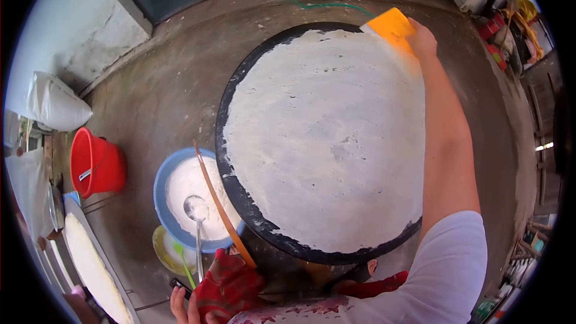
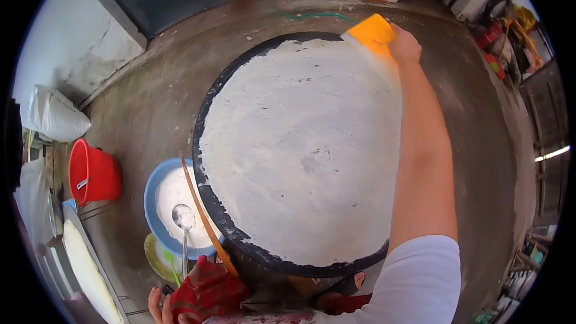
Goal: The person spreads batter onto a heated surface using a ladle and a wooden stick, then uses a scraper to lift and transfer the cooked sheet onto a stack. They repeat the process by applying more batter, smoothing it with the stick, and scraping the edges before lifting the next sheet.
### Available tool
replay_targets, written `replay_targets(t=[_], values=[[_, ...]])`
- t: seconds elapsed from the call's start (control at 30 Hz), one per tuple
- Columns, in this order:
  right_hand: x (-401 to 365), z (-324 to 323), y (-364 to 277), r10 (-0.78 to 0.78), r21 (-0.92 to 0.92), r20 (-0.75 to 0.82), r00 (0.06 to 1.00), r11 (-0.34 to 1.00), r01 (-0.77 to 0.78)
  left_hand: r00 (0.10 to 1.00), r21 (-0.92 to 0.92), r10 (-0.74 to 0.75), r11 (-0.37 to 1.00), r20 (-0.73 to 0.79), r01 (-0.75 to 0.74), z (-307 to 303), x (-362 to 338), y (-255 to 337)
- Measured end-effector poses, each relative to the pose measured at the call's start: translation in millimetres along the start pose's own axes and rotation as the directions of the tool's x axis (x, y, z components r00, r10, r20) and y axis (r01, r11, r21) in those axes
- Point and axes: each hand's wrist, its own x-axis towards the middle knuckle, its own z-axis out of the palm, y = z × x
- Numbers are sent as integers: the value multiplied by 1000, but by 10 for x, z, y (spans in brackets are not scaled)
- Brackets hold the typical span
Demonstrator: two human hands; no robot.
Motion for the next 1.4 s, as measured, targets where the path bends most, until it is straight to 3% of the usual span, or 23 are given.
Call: replay_targets(t=[0.2, 0.27, 0.33, 0.4, 0.47, 0.5, 0.57, 0.6, 0.63, 0.7, 0.8, 0.87, 0.93, 1.0, 1.07, 1.1, 1.13, 1.17, 1.2, 1.27, 1.33, 1.37, 1.4], values=[[45, 195, -1433, -478, 242, -79, 875, 842, 482, 998, 26, -53, 998, 22, 52, -51, 35, 32], [-116, 266, -1929, -702, 434, -174, 691, 575, 694, 998, 25, -64, 998, 24, 63, -69, 34, 43], [-472, 186, -2495, -802, 564, -55, 595, 466, 681, 996, 31, -79, 997, 48, 77, -91, 19, 46], [-976, 98, -2914, -905, 666, -63, 421, 276, 693, 997, 14, -75, 997, 34, 75, -99, 8, 32], [-1620, -244, -3153, -961, 690, 99, 257, 253, 679, 997, 2, -68, 998, 25, 68, -123, -49, 6], [-1935, -292, -3219, -991, 687, 47, 125, 123, 717, 997, -9, -77, 997, 21, 78, -132, -91, -10], [-2568, -484, -3161, -995, 693, 21, -102, -59, 719, 997, -41, -83, 996, 1, 83, -153, -143, -28], [-2934, -761, -3017, -967, 785, 229, -108, 118, 608, 997, -42, -81, 996, -1, 81, -169, -175, -42], [-3308, -864, -2879, -931, 659, 284, -229, 16, 752, 997, -57, -71, 996, -20, 70, -174, -210, -68], [-3933, -1099, -2351, -813, 589, 278, -512, -276, 759, 996, -96, -69, 993, -53, 64, -175, -323, -134], [-4722, -1281, -1418, -761, 515, 212, -613, -446, 732, 997, -107, -28, 994, -74, 20, -188, -476, -217], [-4892, -1492, -1054, -738, 607, 347, -579, -294, 738, 994, -122, -23, 992, -108, 10, -176, -562, -241], [-4876, -1739, -792, -901, 563, 336, -275, -42, 825, 990, -136, 7, 990, -143, -27, -178, -616, -250], [-4733, -1890, -538, -869, 504, 495, 11, 298, 810, 986, -145, 53, 986, -156, -76, -163, -657, -263], [-4523, -1983, -213, -678, 467, 654, 335, 711, 526, 977, -145, 78, 983, -197, -108, -149, -680, -252], [-4487, -1752, 135, -634, 505, 547, 546, 770, 389, 973, -169, 85, 978, -212, -123, -139, -690, -248], [-4446, -1410, 499, -556, 662, 324, 766, 711, 236, 971, -174, 111, 973, -211, -149, -126, -704, -246], [-4354, -1252, 756, -358, 802, 291, 887, 598, -21, 970, -177, 99, 974, -224, -141, -113, -711, -245], [-4234, -1183, 970, -139, 895, 303, 943, 382, -231, 968, -176, 84, 976, -237, -128, -100, -722, -246], [-3965, -1209, 1374, 224, 895, 292, 930, 278, -348, 961, -181, 109, 971, -255, -158, -68, -732, -254], [-3821, -1252, 1646, 531, 828, 105, 841, 421, -370, 954, -194, 118, 965, -277, -176, -42, -747, -263], [-3853, -1274, 1711, 541, 830, 104, 835, 415, -373, 952, -202, 118, 963, -283, -180, -21, -761, -267], [-3889, -1350, 1724, 567, 739, 89, 819, 514, -437, 950, -200, 129, 961, -284, -190, -3, -774, -271]])
